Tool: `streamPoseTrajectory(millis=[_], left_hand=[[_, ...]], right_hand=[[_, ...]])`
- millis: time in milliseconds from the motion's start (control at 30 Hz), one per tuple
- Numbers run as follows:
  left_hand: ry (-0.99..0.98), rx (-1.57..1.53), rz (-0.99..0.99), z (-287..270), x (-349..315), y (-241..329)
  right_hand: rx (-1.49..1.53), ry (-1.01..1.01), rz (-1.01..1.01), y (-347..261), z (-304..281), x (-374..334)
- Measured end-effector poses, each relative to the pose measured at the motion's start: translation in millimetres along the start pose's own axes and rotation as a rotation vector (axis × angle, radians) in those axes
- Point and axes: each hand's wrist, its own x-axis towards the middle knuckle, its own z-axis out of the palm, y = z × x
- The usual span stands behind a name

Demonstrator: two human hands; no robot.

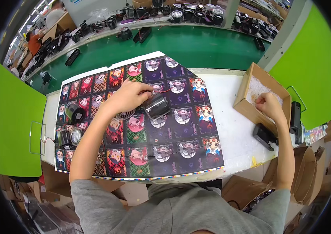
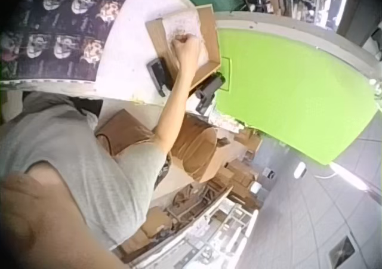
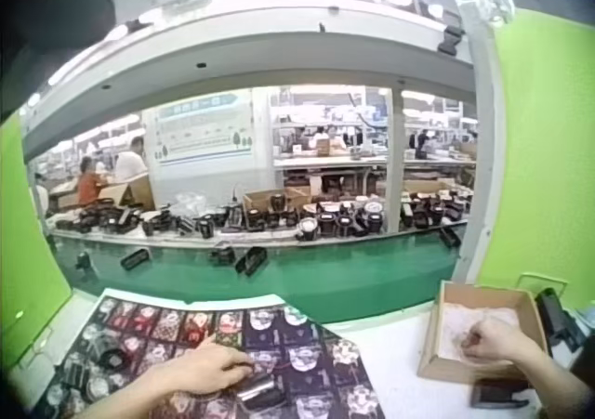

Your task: The person assembles small electronic cooling fans by connecting wires and connectors with a precision screwdriver.

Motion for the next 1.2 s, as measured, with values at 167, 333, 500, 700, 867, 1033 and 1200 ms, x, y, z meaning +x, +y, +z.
streamPoseTrajectory(millis=[167, 333, 500, 700, 867, 1033, 1200], left_hand=[[0.019, -0.312, 0.156, 0, 11, -9], [-0.017, -0.407, 0.062, 3, 23, -2], [0.093, -0.818, 0.191, 12, 22, 15], [0.203, -1.118, 0.163, 10, 19, 47], [0.348, -1.17, 0.234, 20, 23, 63], [0.409, -1.089, 0.224, 20, 27, 74], [0.524, -0.948, 0.266, 27, 34, 81]], right_hand=[[-0.053, 0.065, -0.12, -3, -1, -1], [-0.099, 0.125, -0.148, -10, -3, 1], [0.079, 0.447, -0.231, -53, -15, -6], [0.604, 0.318, -0.375, -146, 5, -20], [0.794, 0.239, -0.485, -179, 23, -6], [0.672, 0.476, -0.645, -186, 25, -6], [0.563, 0.586, -0.682, -184, 20, -5]])
